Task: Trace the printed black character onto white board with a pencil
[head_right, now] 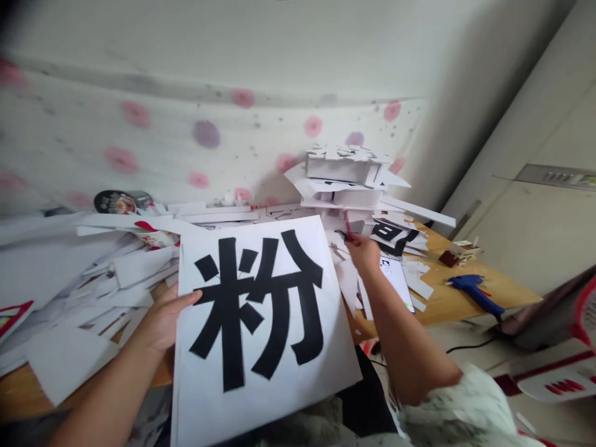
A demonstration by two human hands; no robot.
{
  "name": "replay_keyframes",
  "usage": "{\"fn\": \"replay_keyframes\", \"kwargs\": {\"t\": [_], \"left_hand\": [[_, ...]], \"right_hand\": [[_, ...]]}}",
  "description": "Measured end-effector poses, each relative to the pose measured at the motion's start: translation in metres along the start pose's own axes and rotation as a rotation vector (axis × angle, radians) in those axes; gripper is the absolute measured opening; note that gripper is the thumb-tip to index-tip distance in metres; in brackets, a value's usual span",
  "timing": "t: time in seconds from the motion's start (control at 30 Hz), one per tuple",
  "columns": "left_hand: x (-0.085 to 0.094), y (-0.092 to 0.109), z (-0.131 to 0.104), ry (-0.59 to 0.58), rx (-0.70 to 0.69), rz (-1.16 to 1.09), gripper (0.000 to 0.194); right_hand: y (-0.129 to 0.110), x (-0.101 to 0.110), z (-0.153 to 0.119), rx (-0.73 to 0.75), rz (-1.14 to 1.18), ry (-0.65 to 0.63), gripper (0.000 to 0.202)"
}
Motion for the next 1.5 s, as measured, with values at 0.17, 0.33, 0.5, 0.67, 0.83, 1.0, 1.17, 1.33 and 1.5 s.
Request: {"fn": "replay_keyframes", "kwargs": {"t": [0.17, 0.33, 0.5, 0.67, 0.83, 1.0, 1.17, 1.33, 1.5], "left_hand": [[-0.008, -0.004, 0.002, -0.057, -0.004, -0.013, 0.047], [-0.015, -0.006, -0.001, -0.104, -0.005, -0.051, 0.046], [-0.012, -0.005, -0.003, -0.082, -0.015, -0.077, 0.046], [-0.012, -0.002, -0.003, -0.082, -0.060, -0.083, 0.044], [-0.010, -0.001, -0.003, -0.064, -0.086, -0.072, 0.042], [-0.006, -0.005, -0.004, -0.036, -0.058, -0.057, 0.037], [-0.007, -0.008, -0.007, -0.021, -0.016, -0.051, 0.038], [-0.004, -0.006, -0.009, 0.013, -0.051, -0.030, 0.038], [-0.001, -0.009, -0.008, -0.016, -0.074, -0.009, 0.034]], "right_hand": [[-0.021, 0.062, -0.015, 0.009, 0.832, 0.299, 0.017], [-0.124, 0.039, -0.080, 0.206, 1.083, 0.018, 0.012], [-0.225, -0.020, -0.149, 0.514, 0.969, -0.324, 0.003], [-0.248, -0.054, -0.172, 0.625, 0.862, -0.137, 0.008], [-0.246, -0.066, -0.189, 0.762, 0.745, -0.019, 0.013], [-0.250, -0.063, -0.196, 0.854, 0.667, 0.033, 0.015], [-0.253, -0.063, -0.197, 0.884, 0.689, 0.011, 0.012], [-0.253, -0.061, -0.200, 0.899, 0.655, 0.031, 0.013], [-0.251, -0.058, -0.200, 0.864, 0.690, 0.055, 0.018]]}}
Point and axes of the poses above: each hand's wrist, its own z-axis towards the middle knuckle, its own x-axis out of the back of the hand, y = z × x, the point moved 8 cm from there along z, towards the middle knuckle, and after that the axes turned 4 degrees about y, right-handed, at the moved point
